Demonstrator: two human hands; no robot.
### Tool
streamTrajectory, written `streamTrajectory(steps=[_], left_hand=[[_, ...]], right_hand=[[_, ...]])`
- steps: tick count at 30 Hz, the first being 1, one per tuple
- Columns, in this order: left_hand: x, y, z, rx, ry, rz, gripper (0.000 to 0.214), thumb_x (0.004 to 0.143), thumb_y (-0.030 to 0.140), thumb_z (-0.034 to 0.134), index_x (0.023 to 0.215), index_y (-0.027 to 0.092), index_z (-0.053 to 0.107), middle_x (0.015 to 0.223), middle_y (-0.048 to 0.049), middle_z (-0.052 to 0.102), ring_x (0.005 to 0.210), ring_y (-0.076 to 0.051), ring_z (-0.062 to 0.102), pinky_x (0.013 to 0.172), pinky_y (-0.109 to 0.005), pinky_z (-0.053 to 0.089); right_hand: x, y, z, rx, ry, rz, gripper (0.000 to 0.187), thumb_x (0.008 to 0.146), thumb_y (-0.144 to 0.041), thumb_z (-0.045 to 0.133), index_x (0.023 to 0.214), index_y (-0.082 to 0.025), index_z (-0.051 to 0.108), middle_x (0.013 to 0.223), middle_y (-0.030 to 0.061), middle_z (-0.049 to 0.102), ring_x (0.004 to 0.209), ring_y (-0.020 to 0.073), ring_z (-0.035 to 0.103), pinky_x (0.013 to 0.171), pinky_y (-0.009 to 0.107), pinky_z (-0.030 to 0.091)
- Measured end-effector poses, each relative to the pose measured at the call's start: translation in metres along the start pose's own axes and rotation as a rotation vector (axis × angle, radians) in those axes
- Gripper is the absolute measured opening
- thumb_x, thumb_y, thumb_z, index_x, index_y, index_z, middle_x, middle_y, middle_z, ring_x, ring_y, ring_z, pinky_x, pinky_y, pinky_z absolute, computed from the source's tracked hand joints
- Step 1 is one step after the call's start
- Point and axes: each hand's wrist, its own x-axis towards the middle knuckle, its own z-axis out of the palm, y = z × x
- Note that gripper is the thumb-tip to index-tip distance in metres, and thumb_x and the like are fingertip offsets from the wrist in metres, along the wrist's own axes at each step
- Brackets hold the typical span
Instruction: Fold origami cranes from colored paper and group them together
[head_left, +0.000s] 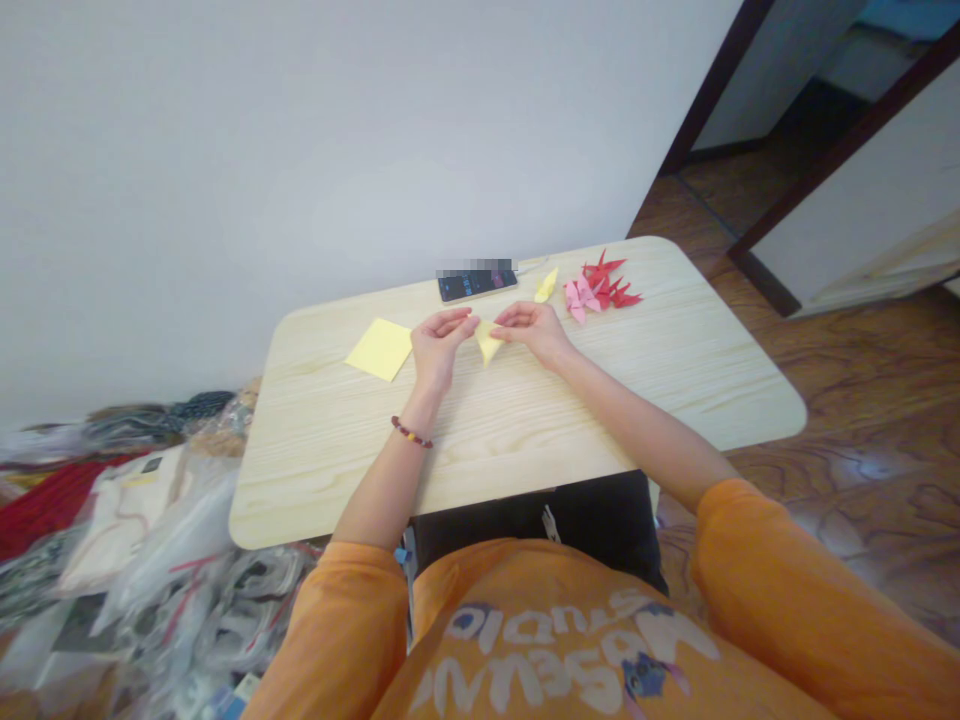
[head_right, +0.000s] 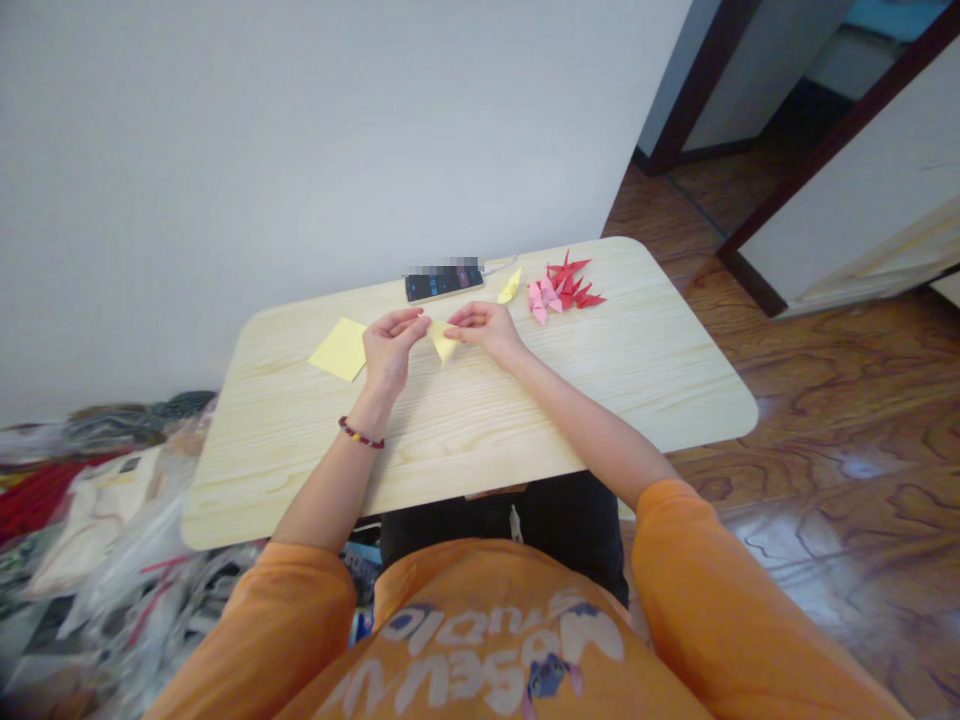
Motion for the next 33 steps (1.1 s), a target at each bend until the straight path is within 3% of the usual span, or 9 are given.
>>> streamTrajectory(steps=[8, 25, 33], left_hand=[[0.001, -0.001, 0.0, 0.035, 0.023, 0.028, 0.026, 0.055, 0.032, 0.082, 0.073, 0.017, 0.072, 0.082, -0.0064, 0.073, 0.068, -0.014, 0.066, 0.07, -0.028, 0.055], [0.003, -0.004, 0.001, -0.032, 0.03, 0.005, 0.027, 0.054, 0.034, 0.083, 0.072, 0.018, 0.072, 0.081, -0.0049, 0.073, 0.066, -0.011, 0.064, 0.068, -0.026, 0.054], [0.004, -0.012, 0.005, -0.037, 0.235, 0.024, 0.029, 0.058, 0.036, 0.081, 0.077, 0.018, 0.07, 0.081, -0.0038, 0.072, 0.076, -0.013, 0.066, 0.075, -0.026, 0.054]], right_hand=[[-0.002, -0.003, 0.001, -0.044, 0.023, -0.02, 0.039, 0.043, -0.038, 0.086, 0.066, -0.016, 0.062, 0.063, 0.0007, 0.065, 0.058, 0.0126, 0.06, 0.059, 0.027, 0.048], [0.0, -0.001, -0.001, -0.026, 0.03, -0.042, 0.036, 0.045, -0.035, 0.085, 0.067, -0.017, 0.062, 0.064, 0.0005, 0.066, 0.06, 0.0125, 0.061, 0.06, 0.026, 0.049], [0.004, -0.003, -0.001, 0.085, -0.007, 0.037, 0.051, 0.055, -0.035, 0.08, 0.101, -0.019, 0.065, 0.077, 0.0027, 0.072, 0.07, 0.0145, 0.065, 0.063, 0.027, 0.053]])
